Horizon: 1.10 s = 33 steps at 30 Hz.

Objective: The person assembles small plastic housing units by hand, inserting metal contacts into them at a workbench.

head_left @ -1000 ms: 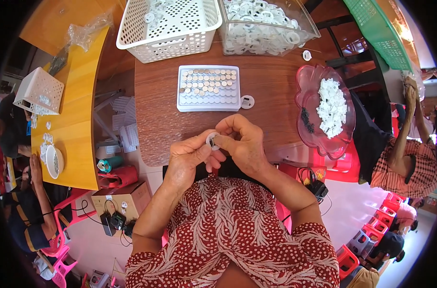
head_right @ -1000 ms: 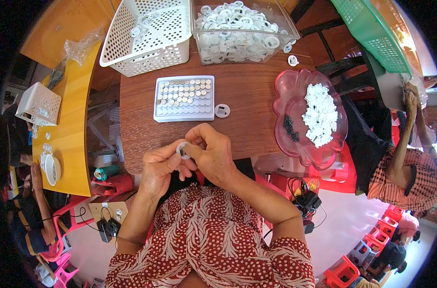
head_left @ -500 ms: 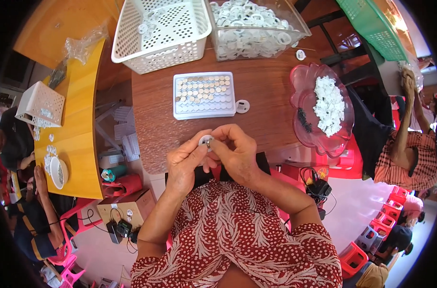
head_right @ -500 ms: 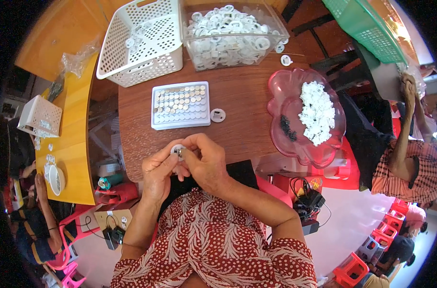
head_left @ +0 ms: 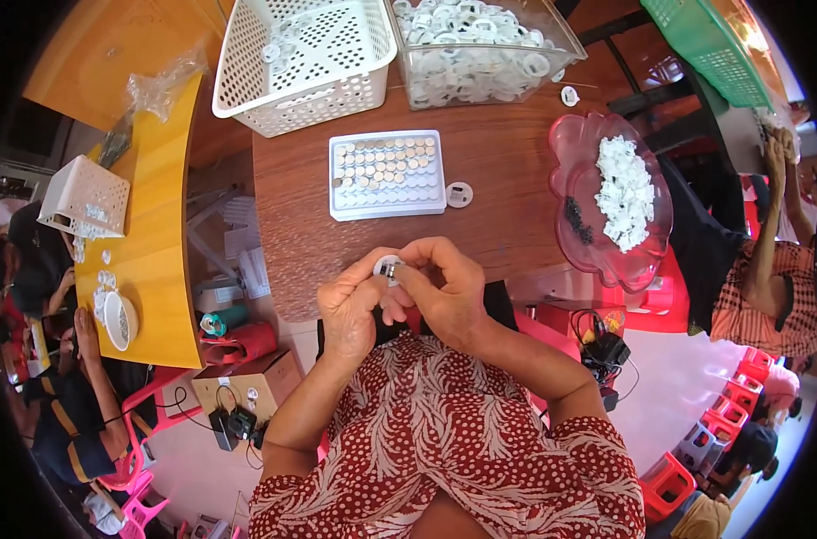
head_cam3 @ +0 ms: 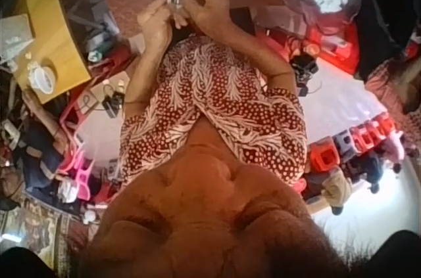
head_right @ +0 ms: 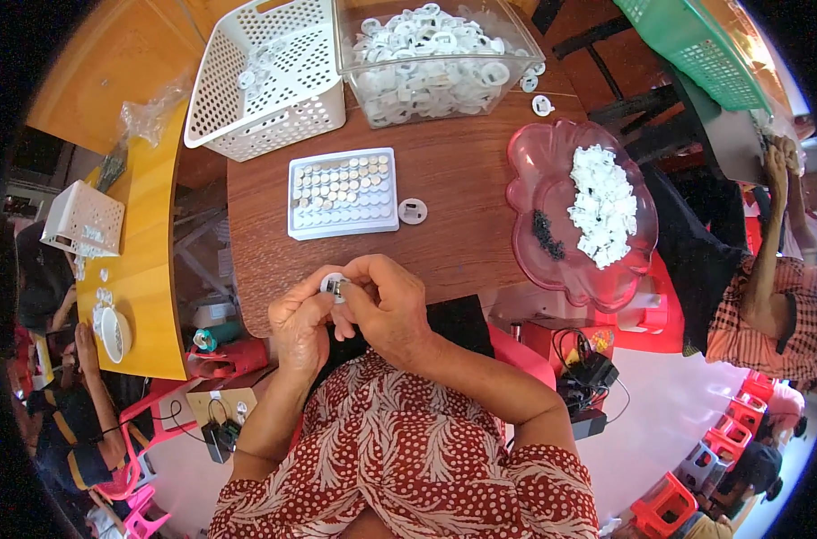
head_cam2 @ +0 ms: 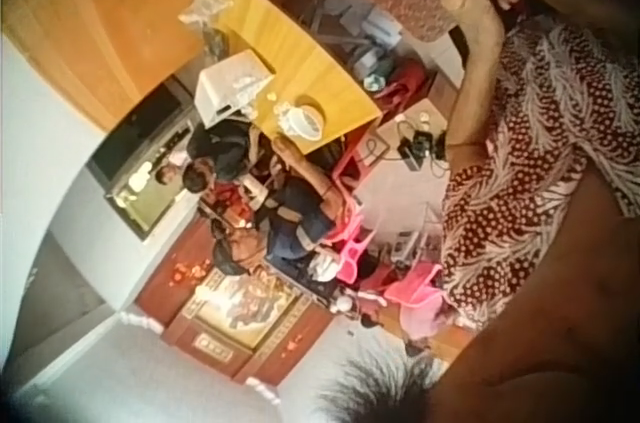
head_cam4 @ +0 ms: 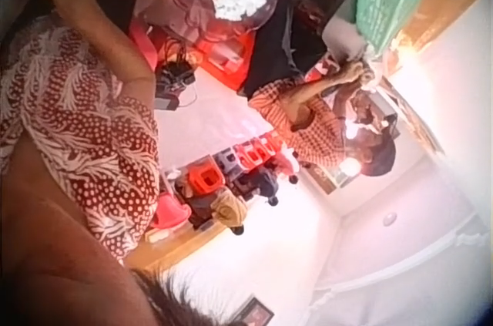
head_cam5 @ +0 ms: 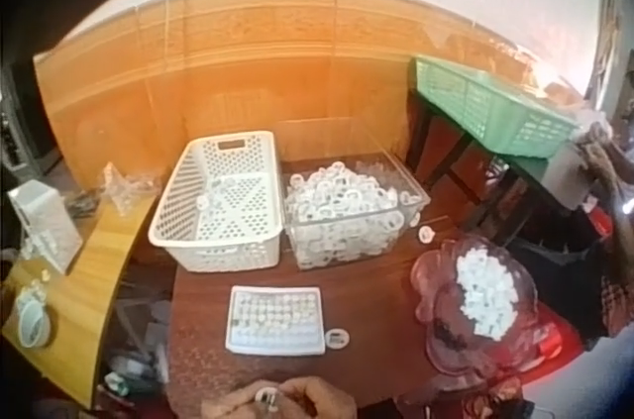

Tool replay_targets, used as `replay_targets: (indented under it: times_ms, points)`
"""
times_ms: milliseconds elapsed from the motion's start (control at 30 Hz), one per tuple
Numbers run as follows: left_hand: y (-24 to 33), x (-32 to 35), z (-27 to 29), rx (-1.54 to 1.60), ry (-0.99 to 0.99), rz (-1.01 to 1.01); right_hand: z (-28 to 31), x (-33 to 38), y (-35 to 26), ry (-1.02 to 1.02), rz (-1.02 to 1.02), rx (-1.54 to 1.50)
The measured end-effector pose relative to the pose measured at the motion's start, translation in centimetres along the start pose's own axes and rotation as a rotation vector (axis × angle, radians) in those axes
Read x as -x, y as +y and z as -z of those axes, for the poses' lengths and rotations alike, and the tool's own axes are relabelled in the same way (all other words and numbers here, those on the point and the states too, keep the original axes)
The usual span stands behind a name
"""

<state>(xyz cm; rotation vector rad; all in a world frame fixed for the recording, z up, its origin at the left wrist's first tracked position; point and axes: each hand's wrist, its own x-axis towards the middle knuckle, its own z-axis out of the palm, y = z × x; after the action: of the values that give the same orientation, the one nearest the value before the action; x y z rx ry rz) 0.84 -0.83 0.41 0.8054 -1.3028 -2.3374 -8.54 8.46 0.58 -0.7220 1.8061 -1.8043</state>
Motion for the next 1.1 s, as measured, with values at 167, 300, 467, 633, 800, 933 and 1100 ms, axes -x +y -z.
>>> replay_targets:
  times_ms: [167, 300, 467, 633, 800, 933, 1100]
  points:
    - [-0.3, -0.1, 0.1, 0.003, 0.017, -0.062, 0.3, 0.3, 0.6, -0.098, -0.039, -0.032]
    - [-0.7, -0.4, 0.3, 0.048, 0.062, -0.064, 0.3, 0.3, 0.5, -0.077, 0.027, 0.049]
    - [-0.5, -0.6, 0.1, 0.061, 0.053, -0.023, 0.3, 0.0, 0.6, -0.009, -0.003, -0.093]
    - [-0.5, -0.5, -0.6, 0.054, 0.055, 0.016, 0.8, 0.4, 0.1, -0.083, -0.16, -0.2]
    - [-0.5, -0.5, -0.8, -0.018, 0.101, 0.004, 1.6, 0.5, 0.9, -0.044, 0.059, 0.148]
    - [-0.4, -0.5, -0.2, -0.06, 0.105, -0.031, 3.9, 0.1, -0.2, 0.116, 0.142, 0.268]
    - [-0.6, -0.5, 0.7, -0.076, 0.089, -0.061, 6.3, -1.1, -0.7, 0.224, 0.08, 0.265]
